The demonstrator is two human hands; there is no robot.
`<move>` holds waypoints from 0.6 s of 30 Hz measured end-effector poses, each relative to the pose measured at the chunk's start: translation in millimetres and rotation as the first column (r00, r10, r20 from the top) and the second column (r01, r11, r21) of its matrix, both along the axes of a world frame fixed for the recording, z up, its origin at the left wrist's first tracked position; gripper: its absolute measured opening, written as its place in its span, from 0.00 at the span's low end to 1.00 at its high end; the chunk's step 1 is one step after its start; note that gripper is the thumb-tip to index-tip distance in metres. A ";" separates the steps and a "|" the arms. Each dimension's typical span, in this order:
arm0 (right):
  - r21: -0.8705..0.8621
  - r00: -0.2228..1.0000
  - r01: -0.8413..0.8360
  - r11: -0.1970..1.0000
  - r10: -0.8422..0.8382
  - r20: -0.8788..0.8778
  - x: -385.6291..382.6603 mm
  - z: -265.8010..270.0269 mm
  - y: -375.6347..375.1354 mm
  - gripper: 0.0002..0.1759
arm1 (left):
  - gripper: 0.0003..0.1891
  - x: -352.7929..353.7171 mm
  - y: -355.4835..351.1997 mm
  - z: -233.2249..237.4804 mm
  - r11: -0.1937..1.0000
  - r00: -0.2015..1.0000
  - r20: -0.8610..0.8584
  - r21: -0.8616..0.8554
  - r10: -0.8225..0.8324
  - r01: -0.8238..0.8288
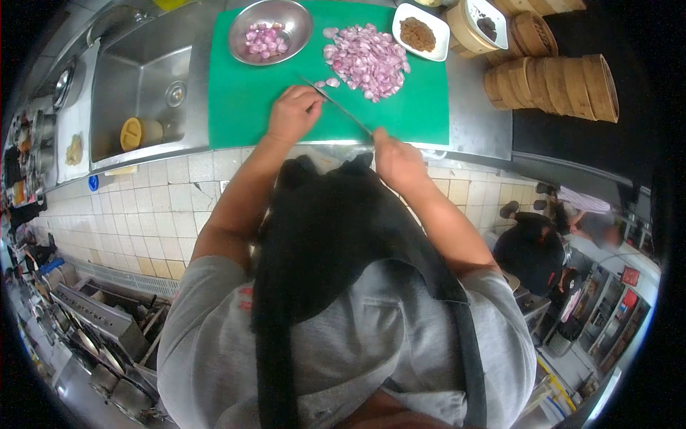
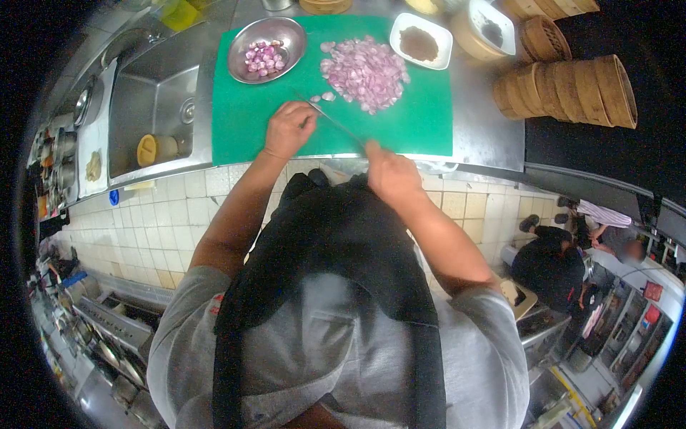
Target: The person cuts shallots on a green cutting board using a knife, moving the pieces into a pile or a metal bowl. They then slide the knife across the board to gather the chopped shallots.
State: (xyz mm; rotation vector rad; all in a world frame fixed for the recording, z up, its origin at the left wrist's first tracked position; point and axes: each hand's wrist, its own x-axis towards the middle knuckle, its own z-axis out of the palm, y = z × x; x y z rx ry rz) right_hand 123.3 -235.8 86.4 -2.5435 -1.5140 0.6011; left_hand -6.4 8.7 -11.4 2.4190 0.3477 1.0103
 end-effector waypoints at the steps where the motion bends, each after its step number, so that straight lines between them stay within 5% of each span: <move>1: -0.032 1.000 0.008 0.999 -0.008 -0.022 1.0 -3.0 -0.1 0.13 | 0.05 0.7 -0.5 -0.4 1.000 1.000 0.010 -0.003 0.001 -0.001; 12: 0.048 1.000 -0.010 0.999 0.011 -0.022 0.2 5.2 -2.5 0.11 | 0.06 0.1 -0.6 -1.0 1.000 0.999 0.049 -0.007 0.003 -0.003; 18: -0.116 0.996 0.033 0.993 -0.042 -0.073 3.1 -14.6 4.3 0.16 | 0.06 0.9 -0.6 0.1 1.000 0.999 0.041 -0.024 0.004 -0.003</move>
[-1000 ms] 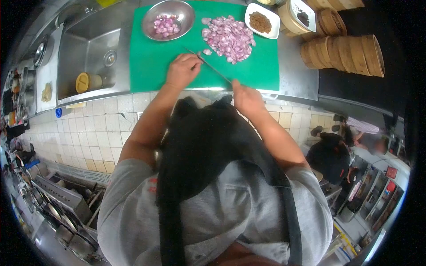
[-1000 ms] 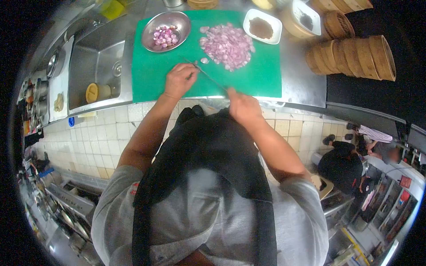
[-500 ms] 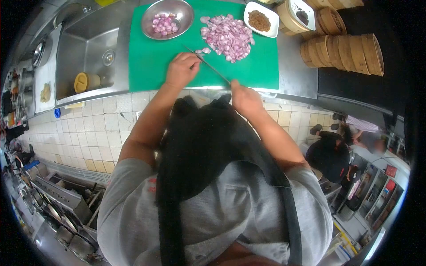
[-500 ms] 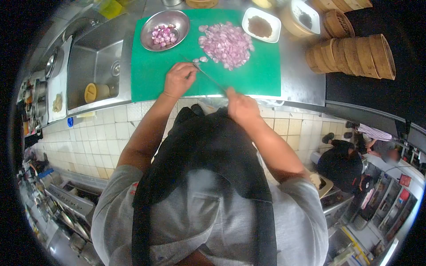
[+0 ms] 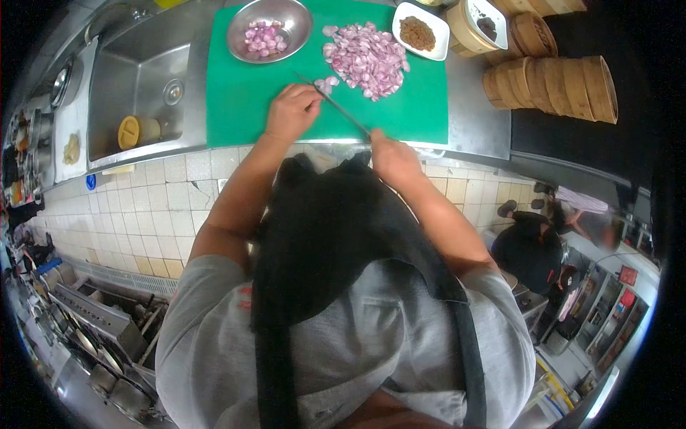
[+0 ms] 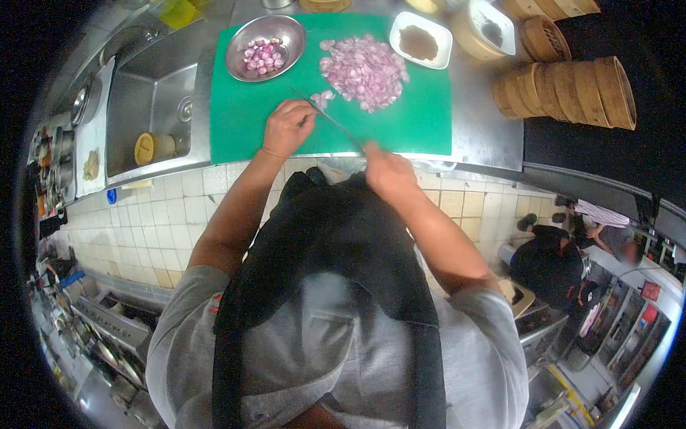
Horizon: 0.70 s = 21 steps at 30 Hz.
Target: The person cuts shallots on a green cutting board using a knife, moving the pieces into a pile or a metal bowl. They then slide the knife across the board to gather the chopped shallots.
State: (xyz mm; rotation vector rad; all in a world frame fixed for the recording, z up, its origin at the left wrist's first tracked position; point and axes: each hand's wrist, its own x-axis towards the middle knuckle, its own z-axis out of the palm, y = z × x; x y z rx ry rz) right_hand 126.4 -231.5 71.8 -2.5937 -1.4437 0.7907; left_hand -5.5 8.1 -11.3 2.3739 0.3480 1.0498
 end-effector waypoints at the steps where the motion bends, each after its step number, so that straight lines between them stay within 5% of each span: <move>1: 0.009 1.000 -0.011 1.000 0.011 0.002 1.0 -0.8 -0.3 0.16 | 0.06 0.4 0.1 -0.1 1.000 1.000 0.003 0.000 -0.001 0.001; 9: 0.068 1.000 -0.020 0.997 0.021 -0.003 -3.3 30.0 0.2 0.10 | 0.06 -1.2 -0.1 -0.3 1.000 1.000 -0.001 0.001 0.004 -0.004; 21: -0.038 0.996 -0.015 0.999 0.012 -0.085 6.3 -5.2 7.6 0.15 | 0.06 -1.6 1.5 0.6 1.000 1.000 -0.012 0.017 -0.010 0.010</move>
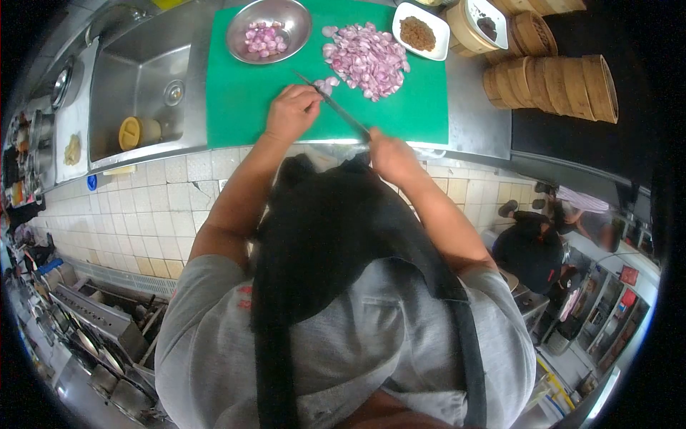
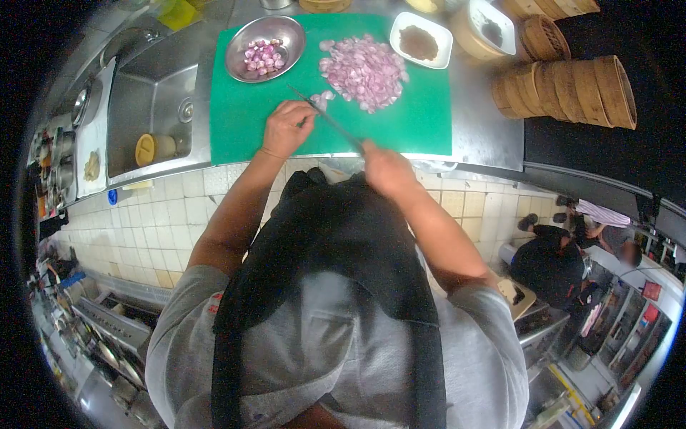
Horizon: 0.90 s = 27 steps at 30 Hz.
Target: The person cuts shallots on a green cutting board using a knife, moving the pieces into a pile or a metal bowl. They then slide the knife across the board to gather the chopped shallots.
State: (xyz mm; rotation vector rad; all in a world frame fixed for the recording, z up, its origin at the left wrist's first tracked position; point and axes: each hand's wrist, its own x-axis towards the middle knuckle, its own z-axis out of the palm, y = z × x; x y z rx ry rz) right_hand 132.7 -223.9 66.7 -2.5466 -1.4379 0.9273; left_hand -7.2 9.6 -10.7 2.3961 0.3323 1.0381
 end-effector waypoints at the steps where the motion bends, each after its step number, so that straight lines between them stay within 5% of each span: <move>1: 0.034 1.000 0.009 0.999 -0.009 0.016 2.3 -0.3 -1.1 0.13 | 0.06 -0.1 -0.3 -0.4 1.000 1.000 -0.008 -0.006 0.001 -0.001; 6: 0.092 0.998 0.049 0.995 -0.052 0.037 4.9 21.9 -6.1 0.12 | 0.06 -1.3 -0.4 0.4 0.999 1.000 -0.012 -0.033 -0.003 0.003; 12: -0.021 0.995 0.103 0.995 -0.103 -0.012 1.2 44.0 -20.1 0.15 | 0.06 -14.9 -5.9 -3.4 0.917 0.992 0.039 -0.387 0.118 -0.094; 15: -0.085 1.000 0.003 0.996 -0.005 -0.030 2.4 44.5 -24.0 0.14 | 0.05 -31.0 -1.8 -8.9 0.832 0.973 0.015 -0.522 0.230 -0.189; 21: 0.088 0.979 0.089 0.992 -0.103 0.177 37.7 27.2 -27.1 0.19 | 0.11 -52.1 -1.0 1.7 0.761 0.966 -0.050 -0.606 0.255 -0.232; 27: 0.267 0.948 0.044 0.963 -0.124 0.292 38.1 67.8 -17.8 0.23 | 0.27 -25.9 -22.5 47.1 0.992 0.986 -0.143 -0.079 0.081 -0.093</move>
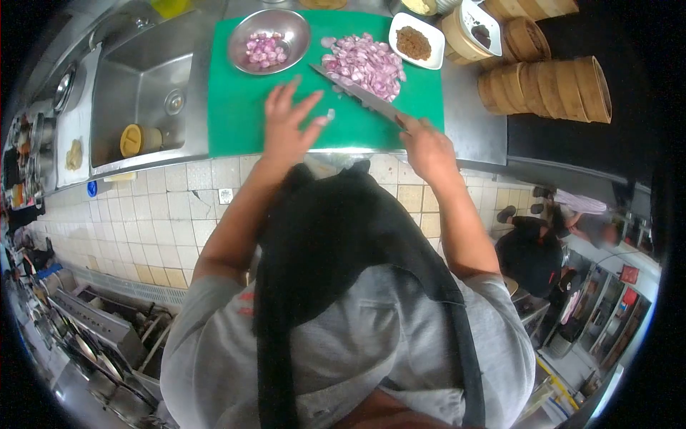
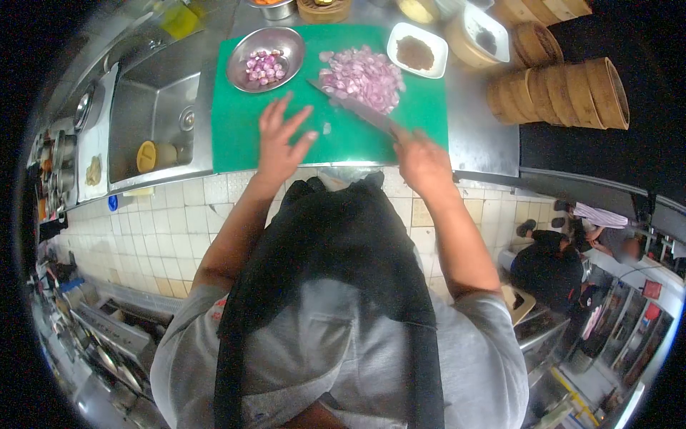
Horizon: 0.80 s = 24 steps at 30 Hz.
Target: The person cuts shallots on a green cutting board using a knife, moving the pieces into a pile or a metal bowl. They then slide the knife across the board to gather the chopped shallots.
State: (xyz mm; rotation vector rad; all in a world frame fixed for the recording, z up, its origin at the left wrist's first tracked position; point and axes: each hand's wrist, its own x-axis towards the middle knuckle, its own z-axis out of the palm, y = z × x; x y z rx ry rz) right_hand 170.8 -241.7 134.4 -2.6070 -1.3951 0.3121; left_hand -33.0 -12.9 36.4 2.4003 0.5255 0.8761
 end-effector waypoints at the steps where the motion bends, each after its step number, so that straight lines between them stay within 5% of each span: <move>1: 0.010 1.000 -0.012 1.000 0.012 0.001 -1.5 4.8 2.0 0.24 | 0.30 10.1 -7.2 5.8 0.998 0.998 0.001 0.007 -0.062 0.062; 5: 0.100 0.994 -0.076 0.992 0.068 0.087 -5.1 13.2 -0.5 0.24 | 0.34 42.3 -27.4 16.1 0.979 0.956 -0.225 0.035 -0.189 0.202; 7: 0.100 0.989 -0.080 0.992 0.067 0.129 -6.7 26.8 -6.5 0.22 | 0.36 53.3 -22.8 4.2 0.989 0.958 -0.266 0.062 -0.111 0.132; 10: 0.096 0.988 -0.027 0.995 0.012 0.152 -0.6 41.7 -28.3 0.21 | 0.39 62.7 -12.3 -9.4 0.995 0.947 -0.318 0.069 -0.047 0.073; 14: 0.050 0.976 0.218 0.975 -0.216 -0.034 7.8 61.6 -66.6 0.22 | 0.40 60.1 1.9 -18.1 0.997 0.927 -0.376 0.059 -0.015 0.040; 18: 0.191 0.856 0.330 0.924 -0.208 -0.473 26.5 37.4 -122.5 0.17 | 0.31 47.9 16.7 -38.9 0.997 0.997 -0.079 -0.073 -0.012 0.006; 19: -0.066 0.735 0.416 0.907 -0.378 -0.563 20.1 58.9 -114.5 0.14 | 0.27 41.7 18.5 -37.1 0.991 1.000 -0.001 -0.135 0.020 -0.019; 24: -0.134 0.428 0.312 0.941 -0.265 -0.864 16.6 -6.9 -111.2 0.11 | 0.08 -0.9 40.7 -42.3 0.907 0.949 0.183 -0.385 0.257 -0.172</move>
